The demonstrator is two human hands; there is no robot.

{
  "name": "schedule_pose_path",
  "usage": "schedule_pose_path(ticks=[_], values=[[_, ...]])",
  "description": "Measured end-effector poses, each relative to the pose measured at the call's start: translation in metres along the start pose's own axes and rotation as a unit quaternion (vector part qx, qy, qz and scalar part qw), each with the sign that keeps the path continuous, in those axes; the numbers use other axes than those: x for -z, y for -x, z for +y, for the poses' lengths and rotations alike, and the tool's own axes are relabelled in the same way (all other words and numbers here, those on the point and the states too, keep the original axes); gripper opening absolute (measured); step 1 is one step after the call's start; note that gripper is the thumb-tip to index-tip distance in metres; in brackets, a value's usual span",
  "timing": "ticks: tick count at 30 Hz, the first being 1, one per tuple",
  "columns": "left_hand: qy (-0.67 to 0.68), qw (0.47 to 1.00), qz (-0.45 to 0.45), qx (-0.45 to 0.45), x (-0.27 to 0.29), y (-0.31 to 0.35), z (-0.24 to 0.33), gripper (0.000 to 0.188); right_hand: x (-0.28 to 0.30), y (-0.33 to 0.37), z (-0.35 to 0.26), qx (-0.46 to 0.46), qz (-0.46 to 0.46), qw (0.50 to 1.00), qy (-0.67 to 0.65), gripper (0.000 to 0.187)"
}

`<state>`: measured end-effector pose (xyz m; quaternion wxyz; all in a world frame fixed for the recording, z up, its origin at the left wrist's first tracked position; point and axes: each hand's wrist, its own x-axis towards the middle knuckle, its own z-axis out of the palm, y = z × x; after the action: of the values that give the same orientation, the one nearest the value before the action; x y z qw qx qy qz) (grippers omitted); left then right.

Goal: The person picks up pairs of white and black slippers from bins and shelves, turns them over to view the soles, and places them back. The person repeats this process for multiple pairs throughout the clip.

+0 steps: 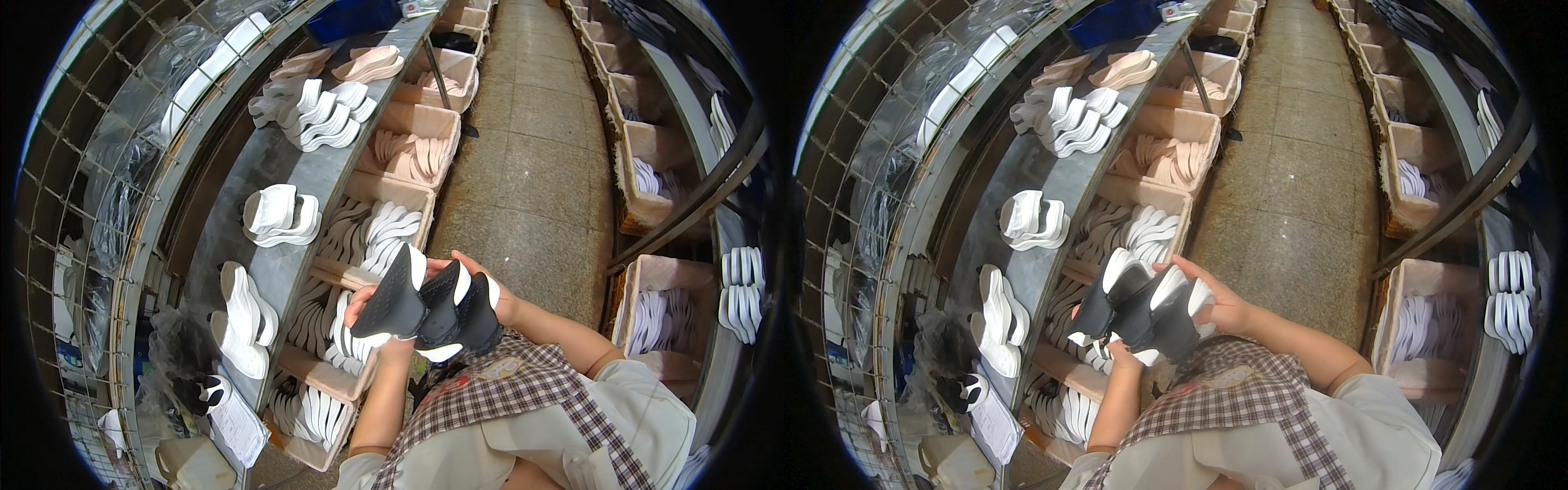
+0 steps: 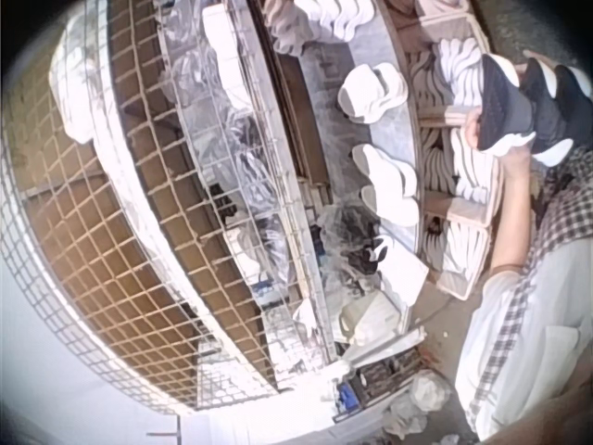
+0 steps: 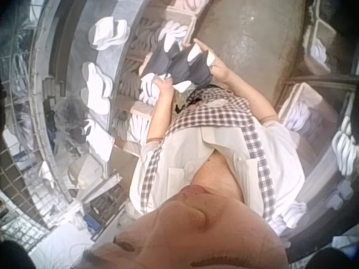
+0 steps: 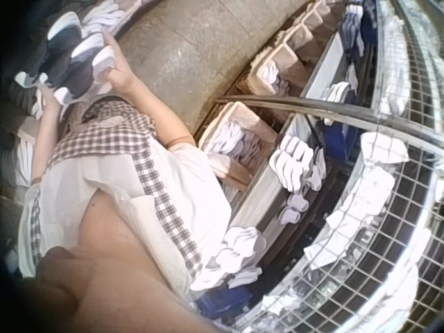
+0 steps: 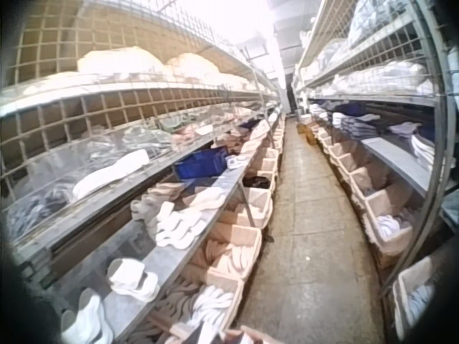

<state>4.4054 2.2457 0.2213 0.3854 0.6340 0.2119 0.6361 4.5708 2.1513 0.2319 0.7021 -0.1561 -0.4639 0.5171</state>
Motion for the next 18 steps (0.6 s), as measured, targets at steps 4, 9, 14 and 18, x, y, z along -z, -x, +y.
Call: schedule_pose_path(ticks=[4,9,14,18], values=[[0.012,1.000,0.001,0.014,0.0006,0.0000,-0.0040,0.069,0.0005,0.0006,-0.0013,-0.009,0.007,1.000,0.003,0.087],[0.017,1.000,0.005,0.026,-0.0001,-0.0003,-0.0054,0.068,0.0004,-0.0011,-0.0021,0.008,-0.007,1.000,0.018,0.084],[0.019,0.999,0.007,0.036,-0.0015,-0.0009,-0.0059,0.067,0.0003,-0.0001,-0.0005,0.016,-0.003,0.998,0.068,0.081],[0.023,0.999,0.003,0.045,-0.0015,-0.0014,-0.0054,0.067,0.0031,-0.0005,0.0039,0.017,-0.006,0.999,0.044,0.081]])
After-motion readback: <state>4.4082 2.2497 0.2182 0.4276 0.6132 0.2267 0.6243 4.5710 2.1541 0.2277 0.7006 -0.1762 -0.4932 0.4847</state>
